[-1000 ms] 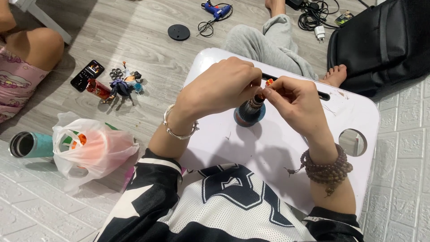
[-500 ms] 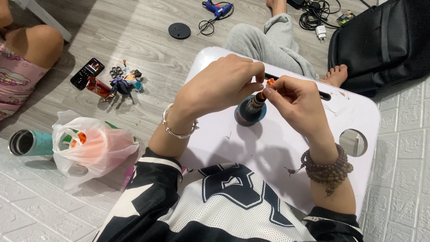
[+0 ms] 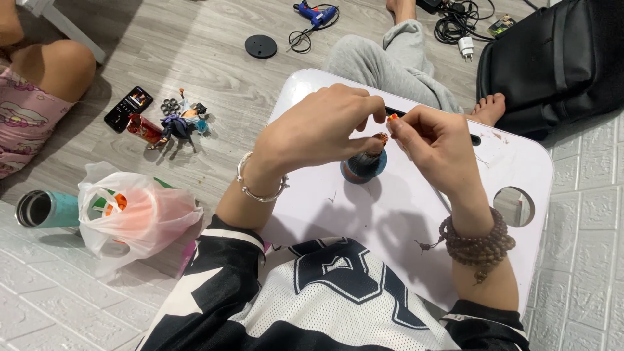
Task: Assembling a small electric motor by winding copper wire and using tools to fit components together.
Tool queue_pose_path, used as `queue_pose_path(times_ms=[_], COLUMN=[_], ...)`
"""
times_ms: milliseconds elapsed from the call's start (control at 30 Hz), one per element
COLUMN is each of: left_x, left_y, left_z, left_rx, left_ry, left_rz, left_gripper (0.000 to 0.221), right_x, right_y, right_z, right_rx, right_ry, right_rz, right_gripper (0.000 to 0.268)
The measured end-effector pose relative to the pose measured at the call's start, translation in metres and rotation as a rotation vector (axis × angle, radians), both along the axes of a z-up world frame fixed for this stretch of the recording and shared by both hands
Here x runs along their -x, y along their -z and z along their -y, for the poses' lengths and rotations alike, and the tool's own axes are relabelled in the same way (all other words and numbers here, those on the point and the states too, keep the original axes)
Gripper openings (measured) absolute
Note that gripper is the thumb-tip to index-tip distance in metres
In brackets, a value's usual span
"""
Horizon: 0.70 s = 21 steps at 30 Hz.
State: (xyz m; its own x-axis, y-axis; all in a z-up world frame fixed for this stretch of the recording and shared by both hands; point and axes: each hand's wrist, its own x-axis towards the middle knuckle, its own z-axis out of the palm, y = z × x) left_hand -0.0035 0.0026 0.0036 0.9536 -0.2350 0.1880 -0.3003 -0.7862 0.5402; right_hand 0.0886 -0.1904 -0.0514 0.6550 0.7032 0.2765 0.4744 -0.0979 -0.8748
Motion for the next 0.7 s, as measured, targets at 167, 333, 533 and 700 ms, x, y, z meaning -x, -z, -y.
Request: queue_pose_path(times_ms=[167,333,533,700], left_x=[-0.006,-0.008,-0.012,-0.009], left_y=[0.004,0.005,0.017,0.009], left_z=[0.009,0.009,0.007,0.006], left_rx=[-0.058,-0.078,-0.065,-0.027], left_ry=[0.001,0.03,0.049,0.064], left_rz=[0.009,0.064,0.122,0.177], left_gripper=[0.023,0.018,0.007,0.007], right_x=[-0.01,-0.004,-0.004,-0.001], right_y=[-0.005,-0.019,-0.02,-0.007], right_z=[0.009,0.014,0.006,-0.006], right_rx=[0.025,0.1,0.264,0.309], right_ry=[-0.028,-0.125,-0.289,-0.273], right_rz=[0.014,0.034,0.017,0.103], right_gripper=[0.012,0.013,0.018,0.027])
